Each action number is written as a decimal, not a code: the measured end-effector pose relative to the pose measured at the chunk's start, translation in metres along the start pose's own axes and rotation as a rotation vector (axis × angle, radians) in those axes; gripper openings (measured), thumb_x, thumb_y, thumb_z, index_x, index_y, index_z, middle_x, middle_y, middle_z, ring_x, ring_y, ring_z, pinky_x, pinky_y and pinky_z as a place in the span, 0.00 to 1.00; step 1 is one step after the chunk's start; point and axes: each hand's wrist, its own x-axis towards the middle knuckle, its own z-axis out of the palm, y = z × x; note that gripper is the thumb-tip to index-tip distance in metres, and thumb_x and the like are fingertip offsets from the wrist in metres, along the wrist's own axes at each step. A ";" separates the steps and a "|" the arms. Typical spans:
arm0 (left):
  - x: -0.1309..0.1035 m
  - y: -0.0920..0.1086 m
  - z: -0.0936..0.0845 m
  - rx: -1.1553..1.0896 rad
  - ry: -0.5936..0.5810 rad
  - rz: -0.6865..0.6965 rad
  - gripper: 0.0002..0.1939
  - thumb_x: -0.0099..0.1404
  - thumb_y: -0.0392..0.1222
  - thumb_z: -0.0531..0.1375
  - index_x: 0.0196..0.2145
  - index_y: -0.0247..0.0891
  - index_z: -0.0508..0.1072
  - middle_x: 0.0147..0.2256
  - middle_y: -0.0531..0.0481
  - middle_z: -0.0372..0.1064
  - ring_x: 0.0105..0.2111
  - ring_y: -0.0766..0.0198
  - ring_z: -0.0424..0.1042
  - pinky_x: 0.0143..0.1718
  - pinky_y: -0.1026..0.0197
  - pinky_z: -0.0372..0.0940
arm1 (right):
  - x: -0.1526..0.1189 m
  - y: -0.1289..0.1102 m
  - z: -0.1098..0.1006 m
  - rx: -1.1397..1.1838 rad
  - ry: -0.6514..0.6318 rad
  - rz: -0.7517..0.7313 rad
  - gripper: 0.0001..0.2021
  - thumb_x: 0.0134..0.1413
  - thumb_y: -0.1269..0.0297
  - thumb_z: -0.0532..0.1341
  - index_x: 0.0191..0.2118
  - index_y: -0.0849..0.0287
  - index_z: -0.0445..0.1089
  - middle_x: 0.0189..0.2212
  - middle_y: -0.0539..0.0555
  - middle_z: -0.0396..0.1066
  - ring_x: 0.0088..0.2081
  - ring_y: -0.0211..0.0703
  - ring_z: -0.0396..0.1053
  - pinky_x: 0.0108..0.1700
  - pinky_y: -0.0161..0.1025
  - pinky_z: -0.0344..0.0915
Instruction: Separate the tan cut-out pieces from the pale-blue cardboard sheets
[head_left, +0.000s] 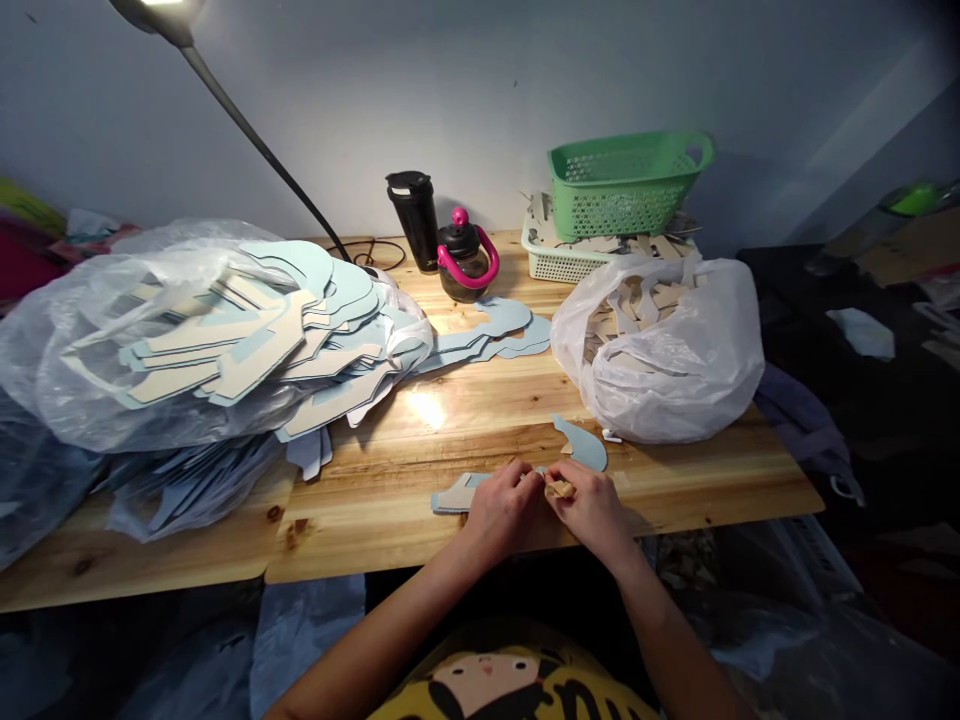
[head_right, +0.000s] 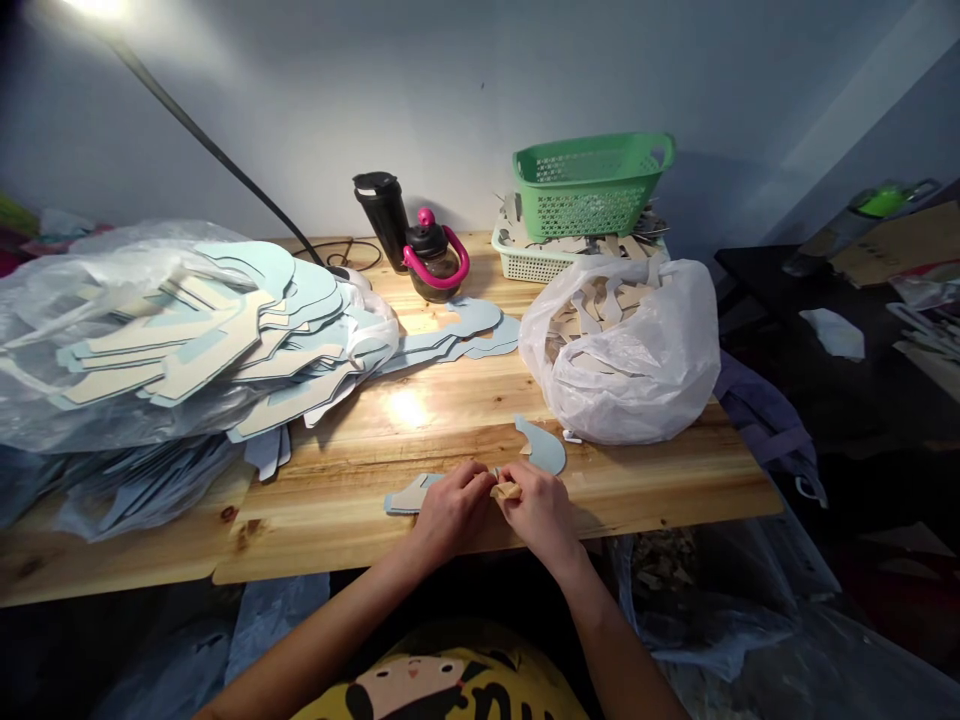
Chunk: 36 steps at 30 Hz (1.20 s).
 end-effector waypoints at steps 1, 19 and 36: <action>0.000 0.001 -0.001 -0.015 -0.001 -0.015 0.09 0.70 0.35 0.51 0.34 0.36 0.70 0.33 0.48 0.67 0.29 0.65 0.65 0.29 0.64 0.57 | 0.001 0.001 -0.001 0.028 -0.001 -0.004 0.05 0.51 0.72 0.57 0.32 0.60 0.70 0.31 0.52 0.72 0.33 0.38 0.68 0.37 0.33 0.59; 0.003 0.001 0.000 -0.067 -0.048 -0.115 0.11 0.70 0.37 0.51 0.33 0.37 0.72 0.32 0.50 0.67 0.29 0.67 0.65 0.29 0.65 0.55 | 0.002 0.010 0.000 0.162 -0.011 -0.066 0.08 0.56 0.69 0.58 0.34 0.59 0.75 0.33 0.50 0.75 0.33 0.37 0.72 0.36 0.31 0.62; 0.002 0.000 -0.005 -0.240 -0.042 -0.141 0.11 0.71 0.40 0.52 0.36 0.36 0.72 0.34 0.48 0.68 0.33 0.66 0.68 0.33 0.65 0.60 | -0.004 0.009 0.006 0.141 0.034 -0.123 0.10 0.62 0.67 0.55 0.35 0.61 0.74 0.33 0.52 0.74 0.34 0.36 0.71 0.37 0.31 0.61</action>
